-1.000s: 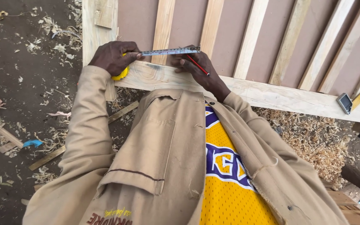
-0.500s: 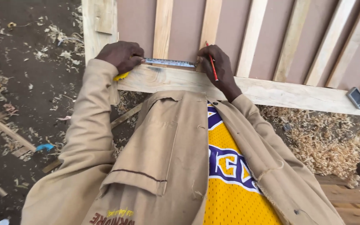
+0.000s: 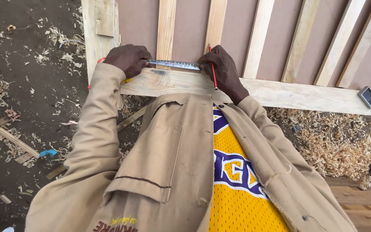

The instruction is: The person measures and marks a wooden frame structure using a yellow tape measure and a red pencil. They repeatedly extend the tape measure across the horizontal slats, make small pencil marks at specific intervals, and reposition the frame to continue the process.

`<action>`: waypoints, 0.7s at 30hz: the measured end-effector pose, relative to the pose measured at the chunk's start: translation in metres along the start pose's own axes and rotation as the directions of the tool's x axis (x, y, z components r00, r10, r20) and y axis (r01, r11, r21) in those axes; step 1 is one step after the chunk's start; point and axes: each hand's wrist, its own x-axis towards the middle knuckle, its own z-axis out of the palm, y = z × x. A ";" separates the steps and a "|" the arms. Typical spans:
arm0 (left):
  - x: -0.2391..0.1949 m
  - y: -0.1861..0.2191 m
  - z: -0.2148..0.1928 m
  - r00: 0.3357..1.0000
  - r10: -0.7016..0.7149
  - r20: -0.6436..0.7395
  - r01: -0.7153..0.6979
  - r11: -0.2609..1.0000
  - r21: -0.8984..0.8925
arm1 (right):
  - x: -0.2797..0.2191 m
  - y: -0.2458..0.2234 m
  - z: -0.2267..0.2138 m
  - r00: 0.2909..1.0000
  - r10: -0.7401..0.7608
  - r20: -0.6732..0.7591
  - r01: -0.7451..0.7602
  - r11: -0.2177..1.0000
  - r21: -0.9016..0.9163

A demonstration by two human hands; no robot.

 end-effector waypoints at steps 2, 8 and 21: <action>-0.001 -0.004 -0.001 0.999 0.035 -0.006 -0.035 0.999 -0.003 | -0.001 0.009 0.002 1.000 0.004 -0.011 -0.003 0.999 0.053; 0.000 0.004 0.004 0.994 0.097 -0.043 -0.096 0.995 0.040 | -0.003 0.012 0.007 0.999 0.002 -0.034 0.001 0.996 0.088; 0.009 0.006 0.018 0.987 0.073 -0.143 -0.069 0.997 0.031 | -0.004 0.015 0.009 0.999 0.014 -0.040 -0.012 0.998 0.055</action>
